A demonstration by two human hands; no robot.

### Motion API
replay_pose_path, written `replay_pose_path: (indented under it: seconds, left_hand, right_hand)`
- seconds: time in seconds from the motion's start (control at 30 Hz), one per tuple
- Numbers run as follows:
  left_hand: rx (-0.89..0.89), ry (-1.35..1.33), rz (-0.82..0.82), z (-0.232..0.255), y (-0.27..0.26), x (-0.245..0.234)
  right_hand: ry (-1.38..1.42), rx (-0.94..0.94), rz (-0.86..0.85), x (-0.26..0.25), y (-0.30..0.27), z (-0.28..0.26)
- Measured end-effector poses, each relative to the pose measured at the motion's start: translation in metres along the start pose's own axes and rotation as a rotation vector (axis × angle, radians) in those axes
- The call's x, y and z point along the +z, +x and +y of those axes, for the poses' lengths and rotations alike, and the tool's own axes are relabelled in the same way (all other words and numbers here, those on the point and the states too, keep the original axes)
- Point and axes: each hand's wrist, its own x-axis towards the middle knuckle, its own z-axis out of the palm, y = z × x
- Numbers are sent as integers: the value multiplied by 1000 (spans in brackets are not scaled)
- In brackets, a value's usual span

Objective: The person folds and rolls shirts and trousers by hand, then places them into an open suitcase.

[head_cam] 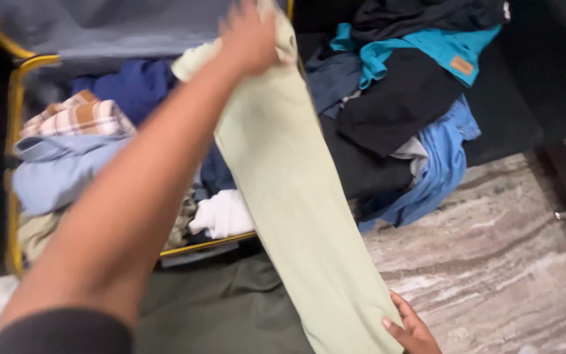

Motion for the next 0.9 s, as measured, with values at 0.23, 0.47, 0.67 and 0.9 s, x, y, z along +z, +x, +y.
replay_pose_path:
  seconds: [0.23, 0.47, 0.67, 0.9]
  left_hand:
    - [581, -387, -534, 180, -305, 17]
    - [194, -443, -648, 161, -496, 19]
    - [180, -400, -542, 157, -505, -30]
    - [-182, 325, -264, 90, -502, -106]
  right_hand:
    - [250, 17, 105, 68, -48, -84]
    - [86, -101, 215, 87, -48, -85]
    - [301, -263, 441, 115, -53, -89]
    - [-107, -283, 366, 94, -44, -71]
